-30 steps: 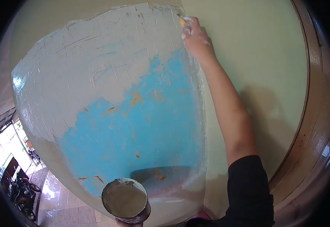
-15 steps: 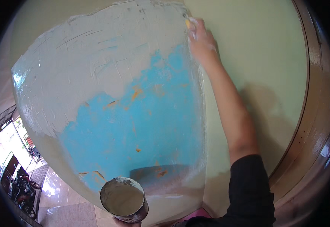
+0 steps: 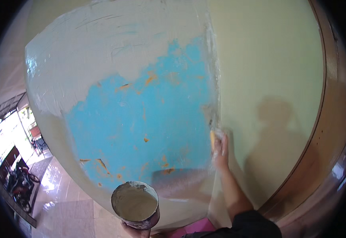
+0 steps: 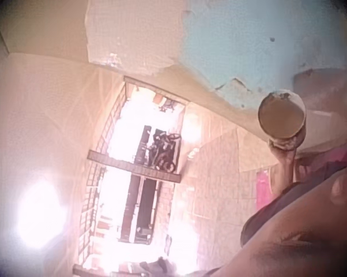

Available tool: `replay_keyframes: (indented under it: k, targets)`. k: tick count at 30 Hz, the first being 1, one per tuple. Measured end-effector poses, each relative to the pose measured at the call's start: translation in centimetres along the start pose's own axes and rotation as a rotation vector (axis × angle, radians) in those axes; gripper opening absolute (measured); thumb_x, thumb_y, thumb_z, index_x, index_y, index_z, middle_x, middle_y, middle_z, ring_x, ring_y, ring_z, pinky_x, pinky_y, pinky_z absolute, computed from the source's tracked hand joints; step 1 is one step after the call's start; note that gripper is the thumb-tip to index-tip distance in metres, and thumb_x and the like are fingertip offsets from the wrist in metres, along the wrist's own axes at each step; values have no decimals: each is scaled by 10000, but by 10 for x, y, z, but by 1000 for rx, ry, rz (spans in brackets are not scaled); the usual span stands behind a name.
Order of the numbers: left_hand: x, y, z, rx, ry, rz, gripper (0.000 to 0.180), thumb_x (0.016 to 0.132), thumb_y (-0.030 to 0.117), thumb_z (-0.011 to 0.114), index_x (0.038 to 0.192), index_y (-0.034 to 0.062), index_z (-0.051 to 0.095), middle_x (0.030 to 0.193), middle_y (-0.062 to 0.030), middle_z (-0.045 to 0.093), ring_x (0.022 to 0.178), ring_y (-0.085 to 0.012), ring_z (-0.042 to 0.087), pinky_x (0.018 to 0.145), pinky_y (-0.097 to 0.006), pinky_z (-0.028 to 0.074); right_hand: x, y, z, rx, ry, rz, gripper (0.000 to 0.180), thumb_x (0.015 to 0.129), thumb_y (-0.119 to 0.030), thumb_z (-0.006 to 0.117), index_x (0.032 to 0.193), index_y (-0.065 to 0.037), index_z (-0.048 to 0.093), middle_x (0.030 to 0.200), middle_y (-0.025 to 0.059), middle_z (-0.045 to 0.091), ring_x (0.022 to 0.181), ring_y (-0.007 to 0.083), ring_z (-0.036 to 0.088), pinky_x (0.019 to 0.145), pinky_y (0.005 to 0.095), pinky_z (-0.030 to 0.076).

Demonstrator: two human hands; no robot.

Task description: The person applies wall filler from a bucket onto a section of a wall using a putty knife.

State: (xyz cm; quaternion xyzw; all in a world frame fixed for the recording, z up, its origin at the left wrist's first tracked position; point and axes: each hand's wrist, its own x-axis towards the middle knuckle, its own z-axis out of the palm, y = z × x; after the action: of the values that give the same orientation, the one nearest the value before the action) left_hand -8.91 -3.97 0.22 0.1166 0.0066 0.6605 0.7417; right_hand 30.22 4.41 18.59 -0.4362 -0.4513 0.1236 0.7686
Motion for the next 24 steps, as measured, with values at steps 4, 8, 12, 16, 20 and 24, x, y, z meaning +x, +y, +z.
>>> replay_keyframes:
  k: [4,8,12,16,20,24]
  targets:
    - [9,-10,2,121,452,92,609,926,474,424,1348,42,499,1372,-140,528,1245,-307,508,1038,-497,445,-67,7,2,9,-331,118,281,989,-201,500,1244,-84,510,887,-19,485,764,60,464,697,243,412]
    - [8,-21,22,-6,199,30,655,914,538,403,1404,107,460,1445,-139,462,1322,-359,448,1093,-558,370,-78,-21,2,53,-837,78,361,924,-251,615,1217,-54,534,994,32,590,893,120,581,779,306,478]
    - [4,-35,8,15,192,44,662,912,536,398,1405,98,453,1441,-146,464,1317,-368,449,1091,-559,370,-75,-49,-7,-219,-1379,175,357,891,-260,651,1181,-58,602,983,131,665,872,251,652,794,359,495]
    - [1,-41,3,160,193,-11,692,908,562,358,1424,107,430,1449,-151,454,1318,-389,440,1082,-585,362,-80,-52,6,-575,-1399,-134,379,854,-292,657,1177,-97,623,939,151,690,849,346,658,771,428,512]
    - [0,-44,-17,256,199,-86,731,892,597,353,1442,118,411,1469,-153,430,1334,-402,417,1079,-603,353,-86,-80,46,-784,-1407,-244,353,857,-330,625,1132,-111,650,925,170,691,871,363,655,767,460,507]
    - [1,-49,-22,316,230,-170,759,888,622,331,1455,122,400,1497,-158,396,1350,-401,399,1103,-597,321,-99,-78,78,-933,-1676,-237,314,875,-342,588,1069,-113,679,905,161,694,851,353,663,774,461,511]
